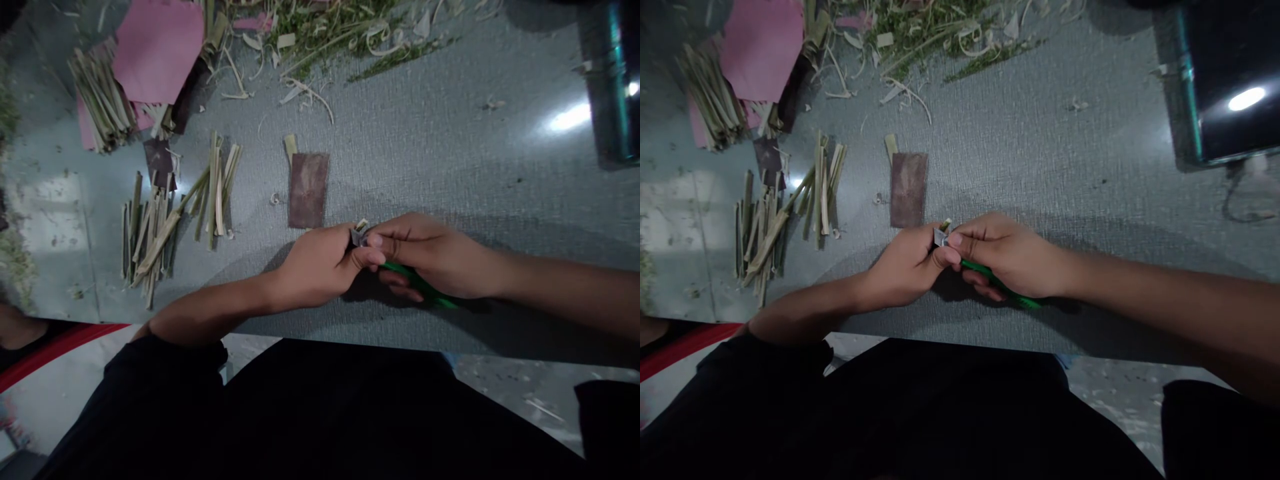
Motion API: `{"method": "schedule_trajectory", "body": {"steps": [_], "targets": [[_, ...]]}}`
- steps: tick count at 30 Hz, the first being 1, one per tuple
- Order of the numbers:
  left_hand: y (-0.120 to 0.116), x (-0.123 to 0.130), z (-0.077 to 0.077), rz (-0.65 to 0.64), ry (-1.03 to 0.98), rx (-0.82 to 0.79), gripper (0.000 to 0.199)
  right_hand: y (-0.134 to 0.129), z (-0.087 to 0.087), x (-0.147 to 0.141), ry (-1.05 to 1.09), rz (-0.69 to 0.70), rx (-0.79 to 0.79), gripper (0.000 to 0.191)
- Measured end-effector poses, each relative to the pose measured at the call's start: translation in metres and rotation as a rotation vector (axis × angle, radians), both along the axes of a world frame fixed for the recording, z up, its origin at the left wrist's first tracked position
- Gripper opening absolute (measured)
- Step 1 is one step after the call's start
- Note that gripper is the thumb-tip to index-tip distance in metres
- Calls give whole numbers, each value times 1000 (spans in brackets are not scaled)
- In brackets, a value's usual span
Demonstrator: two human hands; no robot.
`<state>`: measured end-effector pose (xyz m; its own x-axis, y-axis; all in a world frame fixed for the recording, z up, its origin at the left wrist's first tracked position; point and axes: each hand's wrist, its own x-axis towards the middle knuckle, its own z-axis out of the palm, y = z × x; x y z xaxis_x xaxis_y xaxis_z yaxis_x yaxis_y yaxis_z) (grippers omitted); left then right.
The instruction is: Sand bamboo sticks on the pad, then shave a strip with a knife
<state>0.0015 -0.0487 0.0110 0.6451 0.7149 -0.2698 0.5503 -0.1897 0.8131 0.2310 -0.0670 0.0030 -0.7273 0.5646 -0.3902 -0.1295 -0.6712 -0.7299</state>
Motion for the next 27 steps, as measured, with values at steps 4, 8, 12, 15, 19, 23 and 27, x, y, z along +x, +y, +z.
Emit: {"method": "schedule_trajectory", "body": {"steps": [4,8,12,15,19,23,27], "targets": [[0,-2,-1,-17,62,4,74,-3,1,-1,-60,-13,5,63],[-1,-4,-7,-1,93,18,73,-8,2,-4,-117,-67,20,62],[-2,-3,-10,55,-4,27,72,-10,0,-6,-159,-180,60,60],[-3,-2,-11,104,-101,30,67,-4,-2,-5,-194,-327,126,58],[-2,-2,-17,151,-215,48,52,3,-4,-3,-190,-398,195,58],[1,-4,-23,165,-292,10,39,4,-5,1,-127,-272,165,59],[2,-5,-25,152,-273,7,31,5,-8,4,-64,-165,162,56]]}}
